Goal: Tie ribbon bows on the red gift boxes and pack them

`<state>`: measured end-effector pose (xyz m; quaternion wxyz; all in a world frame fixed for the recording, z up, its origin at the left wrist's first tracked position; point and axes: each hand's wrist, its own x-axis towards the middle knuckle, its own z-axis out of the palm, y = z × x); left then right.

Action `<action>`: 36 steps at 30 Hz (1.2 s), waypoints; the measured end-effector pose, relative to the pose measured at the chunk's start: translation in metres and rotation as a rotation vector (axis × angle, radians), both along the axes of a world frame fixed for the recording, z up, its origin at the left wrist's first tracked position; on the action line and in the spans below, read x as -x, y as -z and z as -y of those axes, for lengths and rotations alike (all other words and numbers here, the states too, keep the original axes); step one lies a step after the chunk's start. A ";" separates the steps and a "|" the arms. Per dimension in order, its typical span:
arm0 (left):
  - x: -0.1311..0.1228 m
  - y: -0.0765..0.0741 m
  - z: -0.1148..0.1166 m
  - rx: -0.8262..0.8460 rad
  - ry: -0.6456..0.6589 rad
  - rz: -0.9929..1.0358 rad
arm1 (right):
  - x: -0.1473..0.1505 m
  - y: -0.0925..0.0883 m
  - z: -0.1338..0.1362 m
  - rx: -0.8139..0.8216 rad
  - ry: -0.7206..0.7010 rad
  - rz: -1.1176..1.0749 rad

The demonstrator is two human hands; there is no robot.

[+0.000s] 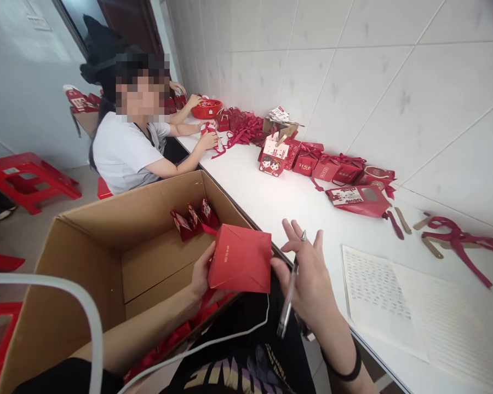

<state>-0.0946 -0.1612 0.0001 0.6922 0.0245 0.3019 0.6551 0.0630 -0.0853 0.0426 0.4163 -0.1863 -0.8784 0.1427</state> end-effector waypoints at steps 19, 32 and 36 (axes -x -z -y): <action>0.080 0.064 -0.006 0.246 -0.277 -0.266 | -0.238 0.104 -0.025 0.717 1.504 0.025; 0.076 0.151 -0.052 0.550 0.128 -1.946 | -0.243 0.129 -0.026 0.295 1.164 0.145; 0.056 0.161 -0.056 0.469 0.191 -1.818 | -0.244 0.131 -0.025 0.213 1.110 0.159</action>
